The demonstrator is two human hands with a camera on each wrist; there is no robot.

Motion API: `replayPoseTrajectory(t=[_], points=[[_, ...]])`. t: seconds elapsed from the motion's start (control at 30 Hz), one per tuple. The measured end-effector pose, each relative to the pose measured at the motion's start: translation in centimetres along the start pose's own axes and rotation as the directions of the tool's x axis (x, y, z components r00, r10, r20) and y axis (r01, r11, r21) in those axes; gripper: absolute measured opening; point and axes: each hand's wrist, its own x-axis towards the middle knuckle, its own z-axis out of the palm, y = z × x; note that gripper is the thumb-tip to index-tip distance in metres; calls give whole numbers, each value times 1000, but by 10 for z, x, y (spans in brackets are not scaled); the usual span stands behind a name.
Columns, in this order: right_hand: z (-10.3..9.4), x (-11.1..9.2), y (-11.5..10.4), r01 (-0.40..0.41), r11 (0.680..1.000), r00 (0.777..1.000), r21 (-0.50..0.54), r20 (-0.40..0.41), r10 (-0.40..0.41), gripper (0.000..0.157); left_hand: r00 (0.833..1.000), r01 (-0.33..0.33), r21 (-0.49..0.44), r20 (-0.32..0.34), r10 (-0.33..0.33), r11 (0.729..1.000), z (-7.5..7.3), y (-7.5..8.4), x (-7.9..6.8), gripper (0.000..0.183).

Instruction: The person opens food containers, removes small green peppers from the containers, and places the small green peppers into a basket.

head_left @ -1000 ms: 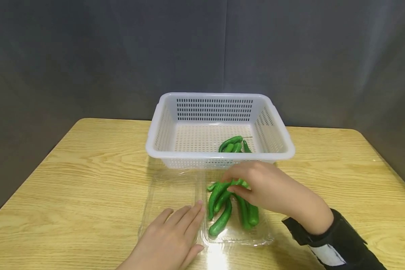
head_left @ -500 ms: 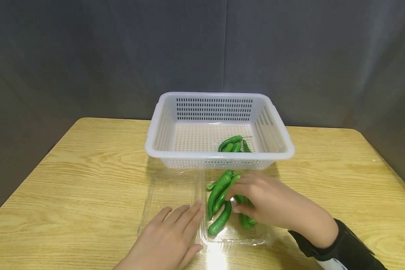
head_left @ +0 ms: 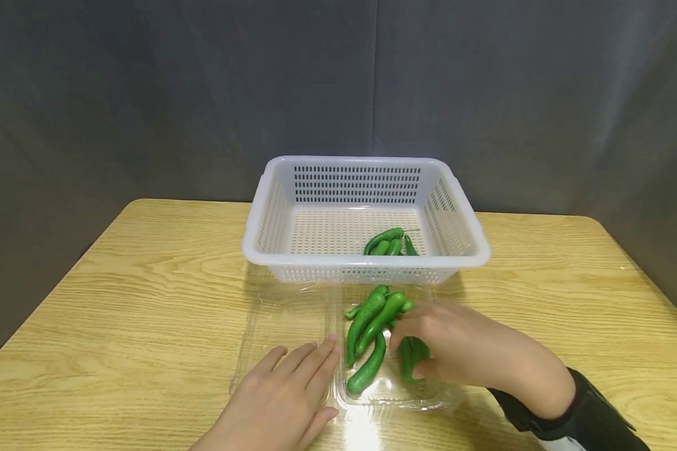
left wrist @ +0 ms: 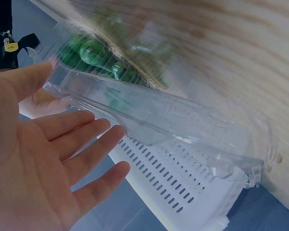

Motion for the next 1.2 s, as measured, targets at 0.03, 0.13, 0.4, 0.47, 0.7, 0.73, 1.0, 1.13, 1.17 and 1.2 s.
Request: replayPoseTrajectory(t=[0.03, 0.13, 0.4, 0.47, 0.7, 0.73, 1.0, 1.13, 1.17, 1.2], points=[[1, 0, 0, -6, 1000, 1000, -3, 6, 6, 36, 1000, 1, 0, 3, -1, 1000, 0, 0, 0, 66], [3, 0, 1, -17, 1000, 1000, -9, 20, 17, 38, 1000, 2, -3, 7, -2, 1000, 0, 0, 0, 66], [5, -1, 2, -68, 994, 997, -87, 42, 72, 40, 1000, -5, 0, -13, 5, 1000, 1, 0, 0, 65], [5, -2, 2, -58, 994, 997, -96, 37, 62, 39, 1000, -4, -1, -13, 4, 1000, 1, 0, 0, 65], [6, -2, 2, -66, 995, 996, -75, 59, 71, 42, 1000, 3, -3, 2, -3, 1000, 0, 1, 0, 66], [7, -2, 2, -70, 995, 995, -70, 64, 74, 42, 1000, 4, -3, 0, -4, 1000, 0, 1, -1, 66], [9, -1, 1, -74, 995, 994, -65, 69, 78, 41, 999, -8, 14, -34, 9, 1000, 2, 0, -1, 65], [9, -1, 1, -45, 994, 997, -98, 65, 52, 34, 999, -8, 14, -37, 9, 1000, 2, 0, -1, 66], [9, -1, 0, -40, 994, 997, -105, 66, 47, 31, 999, -8, 14, -36, 8, 1000, 2, 0, -1, 66], [8, -1, 0, -34, 993, 997, -112, 66, 41, 29, 999, -7, 13, -35, 8, 1000, 2, 0, -1, 66]])
